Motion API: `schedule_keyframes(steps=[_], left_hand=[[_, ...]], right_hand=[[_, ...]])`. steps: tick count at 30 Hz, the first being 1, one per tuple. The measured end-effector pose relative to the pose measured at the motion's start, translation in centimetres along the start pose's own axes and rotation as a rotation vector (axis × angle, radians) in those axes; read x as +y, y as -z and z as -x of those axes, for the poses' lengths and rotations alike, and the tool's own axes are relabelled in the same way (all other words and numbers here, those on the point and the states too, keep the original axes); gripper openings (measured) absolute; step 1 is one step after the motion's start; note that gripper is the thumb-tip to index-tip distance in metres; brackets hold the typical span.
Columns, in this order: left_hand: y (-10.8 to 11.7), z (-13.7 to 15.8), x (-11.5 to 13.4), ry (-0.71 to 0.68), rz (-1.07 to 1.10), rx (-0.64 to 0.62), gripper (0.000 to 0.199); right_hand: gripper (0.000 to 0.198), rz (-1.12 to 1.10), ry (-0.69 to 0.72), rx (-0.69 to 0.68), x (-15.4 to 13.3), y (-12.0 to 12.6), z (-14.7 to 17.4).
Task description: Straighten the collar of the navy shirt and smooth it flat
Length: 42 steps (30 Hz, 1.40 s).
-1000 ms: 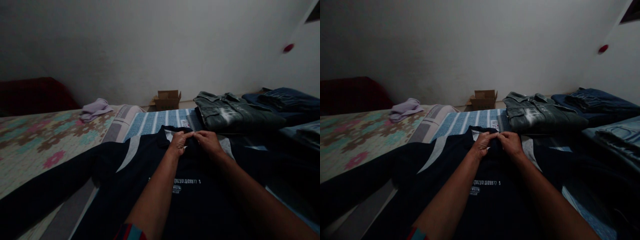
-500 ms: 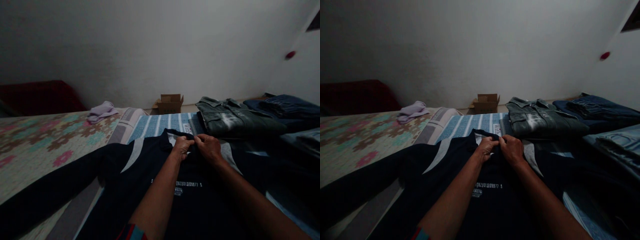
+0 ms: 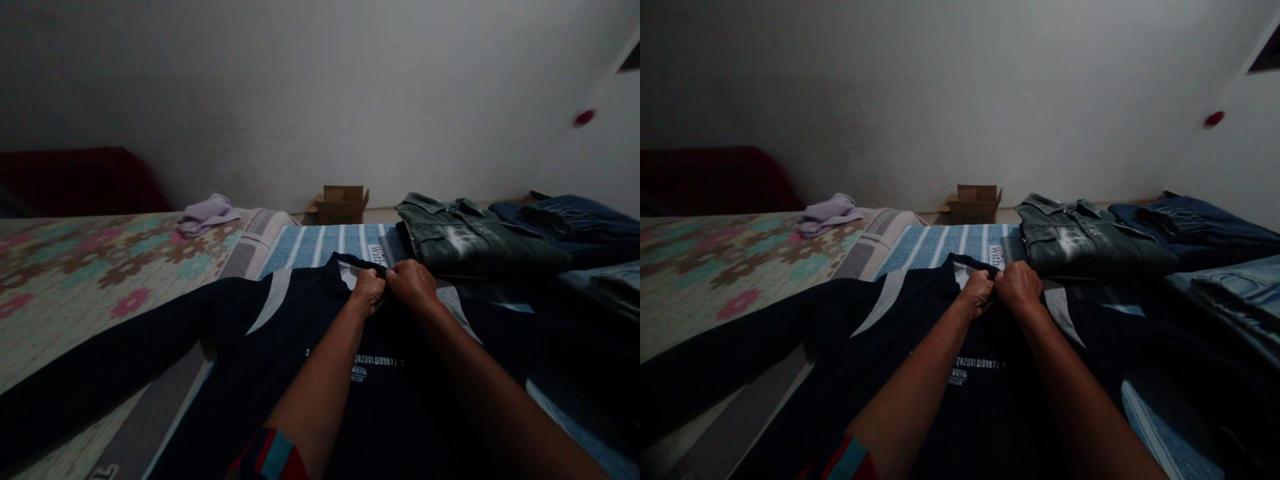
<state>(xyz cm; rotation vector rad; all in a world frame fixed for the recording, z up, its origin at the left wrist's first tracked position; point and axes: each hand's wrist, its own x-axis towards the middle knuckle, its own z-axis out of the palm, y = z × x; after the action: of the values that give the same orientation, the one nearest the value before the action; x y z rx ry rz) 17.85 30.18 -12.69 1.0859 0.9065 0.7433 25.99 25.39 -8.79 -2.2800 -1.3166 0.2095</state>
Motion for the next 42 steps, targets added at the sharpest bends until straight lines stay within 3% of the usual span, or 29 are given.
schedule_keyframes(steps=[5,12,20,28,42], left_hand=[[0.0,0.1,0.1,-0.016,0.023,0.0,0.016],[0.4,0.1,0.6,0.031,0.084,-0.086,0.021],[1.0,-0.3,1.0,0.135,0.169,-0.094,0.026],[0.6,-0.1,1.3,0.16,0.251,-0.014,0.018],[0.6,-0.4,1.3,0.178,0.333,0.046,0.009]], right_hand=[[0.019,-0.14,-0.016,0.037,0.4,-1.2,-0.8],[0.026,-0.533,-0.046,0.081,3.1,-3.6,-1.7],[0.025,-0.884,-0.11,0.035,3.0,-3.4,-1.1],[0.022,-0.987,-0.122,-0.051,3.2,-2.7,-0.7],[0.017,-1.005,-0.19,-0.049,3.0,-2.6,-0.6]])
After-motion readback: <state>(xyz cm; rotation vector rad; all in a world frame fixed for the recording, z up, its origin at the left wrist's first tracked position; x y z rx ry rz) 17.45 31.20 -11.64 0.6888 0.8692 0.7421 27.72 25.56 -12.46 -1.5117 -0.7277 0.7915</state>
